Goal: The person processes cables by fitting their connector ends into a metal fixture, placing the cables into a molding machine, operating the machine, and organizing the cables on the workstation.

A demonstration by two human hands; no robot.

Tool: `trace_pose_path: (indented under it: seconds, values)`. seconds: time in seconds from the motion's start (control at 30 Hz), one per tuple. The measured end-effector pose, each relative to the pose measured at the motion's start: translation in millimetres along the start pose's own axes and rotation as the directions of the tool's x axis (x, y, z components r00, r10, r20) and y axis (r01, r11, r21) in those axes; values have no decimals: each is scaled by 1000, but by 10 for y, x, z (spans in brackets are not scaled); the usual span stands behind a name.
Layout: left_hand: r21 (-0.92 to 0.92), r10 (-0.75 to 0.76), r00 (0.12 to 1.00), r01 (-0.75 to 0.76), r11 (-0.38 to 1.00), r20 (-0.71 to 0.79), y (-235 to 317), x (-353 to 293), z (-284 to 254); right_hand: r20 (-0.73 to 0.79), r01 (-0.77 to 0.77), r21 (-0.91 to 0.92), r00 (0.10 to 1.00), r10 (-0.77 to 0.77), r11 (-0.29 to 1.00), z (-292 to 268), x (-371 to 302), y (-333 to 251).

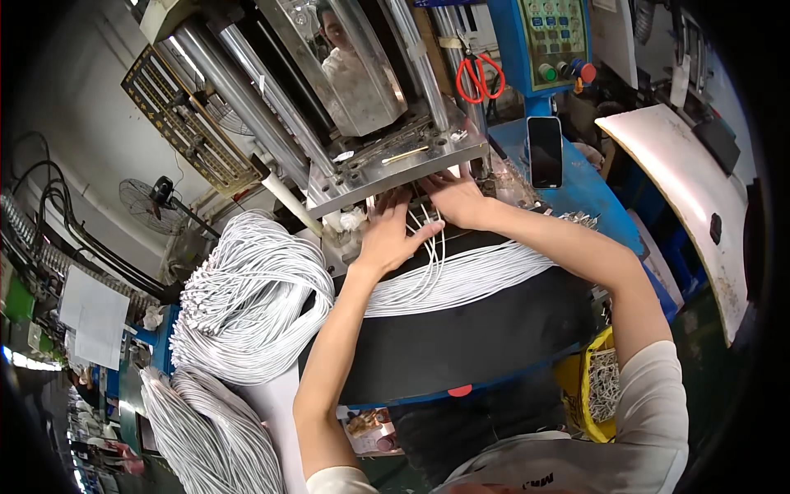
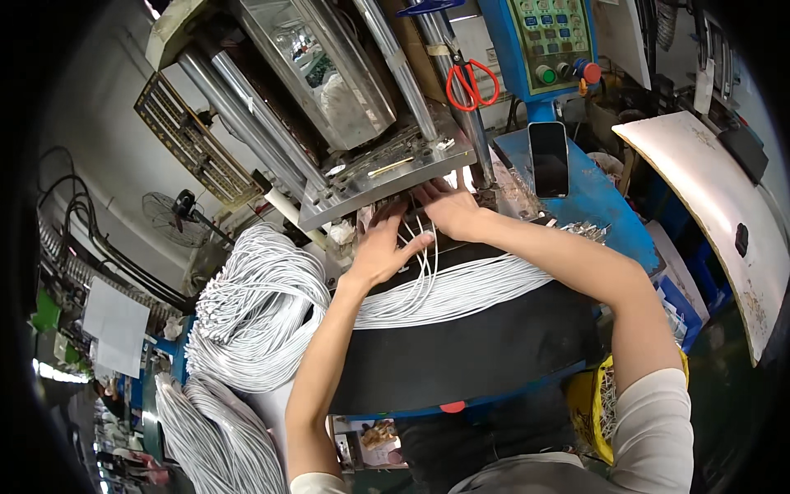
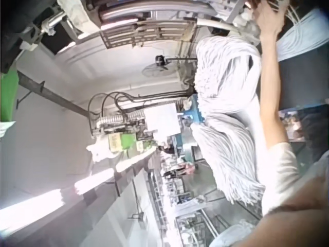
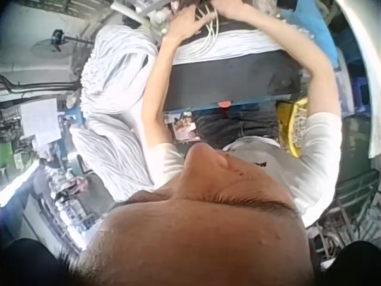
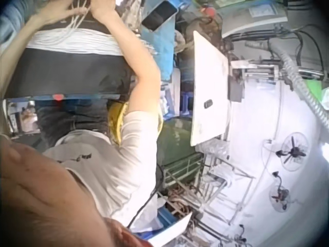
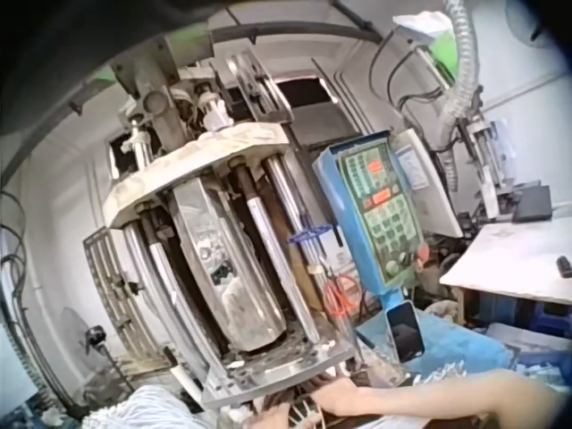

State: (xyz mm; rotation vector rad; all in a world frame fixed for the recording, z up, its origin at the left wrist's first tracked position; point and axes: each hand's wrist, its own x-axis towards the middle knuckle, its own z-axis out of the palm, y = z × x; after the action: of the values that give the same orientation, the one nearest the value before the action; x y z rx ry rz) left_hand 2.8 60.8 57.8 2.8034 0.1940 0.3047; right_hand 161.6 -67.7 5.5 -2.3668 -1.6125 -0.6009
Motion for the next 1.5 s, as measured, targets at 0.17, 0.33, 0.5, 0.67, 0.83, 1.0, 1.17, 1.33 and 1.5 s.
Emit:
trace_pose_path:
  seconds: [0.17,0.33,0.5,0.67,0.83,1.0,1.17,1.33,1.5]
  values:
    - [7,572,818,-573,820,-63,889,-1279,153,81,147,148,984,-160,978,-821,-1238,-257]
    - [-188,448,884,-421,887,134,854,-2948,394,298,228,408,882,-365,884,-1551,-2442,-443]
    - [-662,-624,426,721,-203,655,130,-3472,701,378,115,149,911,-164,982,-1401,-2604,-463]
    - [-667,-625,419,709,-229,659,183,-3472,677,380,104,177,910,-166,979,-1409,-2597,-450]
    - [-674,-635,420,705,-222,648,183,-3480,628,367,110,187,914,-173,976,-1446,-2577,-473]
    - [-669,-627,413,702,-243,661,228,-3482,565,385,107,199,905,-178,974,-1509,-2553,-477]
    - [-643,-618,382,715,-273,687,321,-3412,428,418,109,224,887,-196,969,-1636,-2489,-446]
    - [-499,-302,424,833,-240,854,840,-2912,59,386,80,342,896,-218,936,-1892,-2252,-497]
    - [-709,206,787,367,602,582,1284,-2254,-79,573,-576,814,817,-61,-76,-1721,-1379,-338]
